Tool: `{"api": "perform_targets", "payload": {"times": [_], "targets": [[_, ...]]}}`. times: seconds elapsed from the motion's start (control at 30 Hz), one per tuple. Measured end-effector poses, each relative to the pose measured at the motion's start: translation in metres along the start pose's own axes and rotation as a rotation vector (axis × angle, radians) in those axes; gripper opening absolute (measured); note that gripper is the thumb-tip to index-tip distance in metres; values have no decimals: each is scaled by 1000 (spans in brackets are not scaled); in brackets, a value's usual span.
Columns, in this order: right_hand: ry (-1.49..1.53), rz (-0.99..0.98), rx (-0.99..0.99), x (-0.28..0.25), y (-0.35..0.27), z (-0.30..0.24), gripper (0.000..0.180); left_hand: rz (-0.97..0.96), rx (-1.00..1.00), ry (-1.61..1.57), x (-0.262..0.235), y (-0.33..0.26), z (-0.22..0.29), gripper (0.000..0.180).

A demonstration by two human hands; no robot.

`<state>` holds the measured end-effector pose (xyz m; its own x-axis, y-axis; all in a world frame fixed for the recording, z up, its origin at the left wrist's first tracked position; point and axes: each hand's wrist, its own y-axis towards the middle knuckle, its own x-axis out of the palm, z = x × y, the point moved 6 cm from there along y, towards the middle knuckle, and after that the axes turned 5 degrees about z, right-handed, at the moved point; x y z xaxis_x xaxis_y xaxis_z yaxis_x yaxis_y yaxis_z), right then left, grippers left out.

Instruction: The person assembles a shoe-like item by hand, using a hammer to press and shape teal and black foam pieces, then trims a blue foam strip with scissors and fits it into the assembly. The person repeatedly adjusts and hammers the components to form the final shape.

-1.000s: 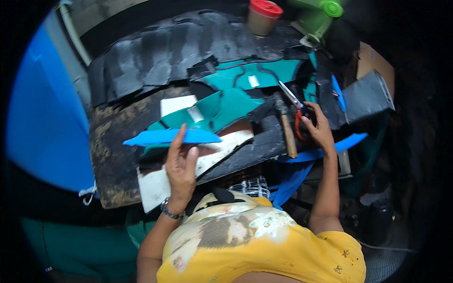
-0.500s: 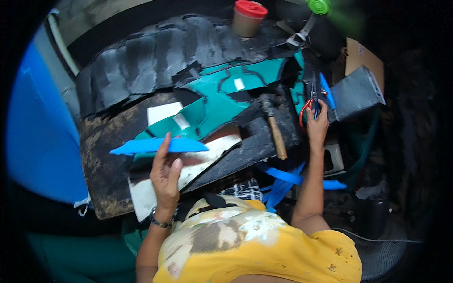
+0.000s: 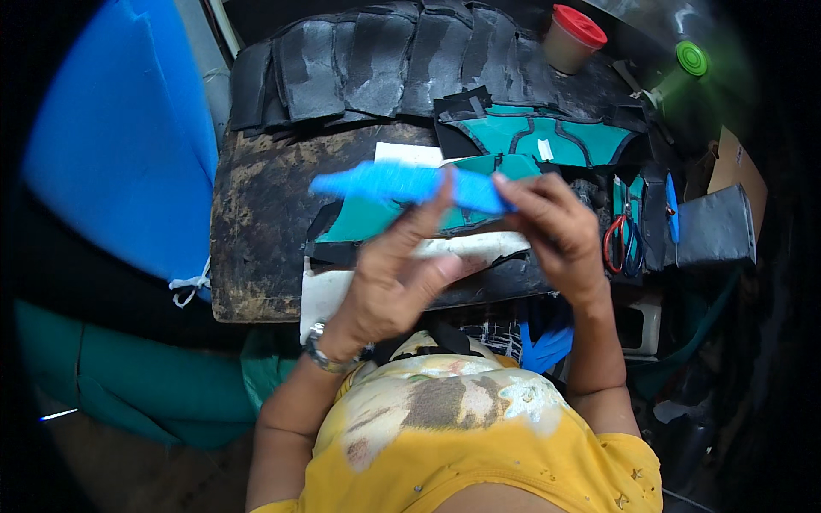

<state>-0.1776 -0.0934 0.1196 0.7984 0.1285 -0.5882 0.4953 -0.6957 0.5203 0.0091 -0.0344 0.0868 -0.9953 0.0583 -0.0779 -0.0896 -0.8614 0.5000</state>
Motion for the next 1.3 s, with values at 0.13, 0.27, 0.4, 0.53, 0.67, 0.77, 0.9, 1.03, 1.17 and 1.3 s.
{"api": "perform_targets", "payload": {"times": [0.13, 0.27, 0.4, 0.53, 0.67, 0.77, 0.9, 1.03, 1.17, 1.3], "targets": [[-47, 147, 87, -29, 8, 34, 35, 332, -165, 282, -86, 16, -6, 56], [-39, 39, 87, -21, 18, 61, 25, -16, -102, 718, -87, 22, -32, 61], [-183, -243, 209, -4, 15, 65, 23, -115, -390, 715, -75, 18, -54, 48], [126, -322, 312, -26, 6, 22, 27, -417, -525, 493, -76, 7, -18, 39], [537, -513, 835, -22, -18, 33, 33, -510, -805, -192, -79, -3, -15, 37], [367, -505, 633, 12, -20, 74, 27, -563, -882, 168, -88, 6, -72, 36], [143, -305, 331, 16, -8, 107, 27, -442, -670, 362, -107, 29, -102, 26], [-400, -148, -74, 5, 20, 70, 28, -377, -559, 592, -111, 42, -87, 29], [-209, -170, -31, 2, 24, 33, 30, -292, -462, 700, -103, 39, -62, 30], [37, -191, 151, 15, 7, 28, 31, -208, -373, 649, -99, 25, -52, 26]]}}
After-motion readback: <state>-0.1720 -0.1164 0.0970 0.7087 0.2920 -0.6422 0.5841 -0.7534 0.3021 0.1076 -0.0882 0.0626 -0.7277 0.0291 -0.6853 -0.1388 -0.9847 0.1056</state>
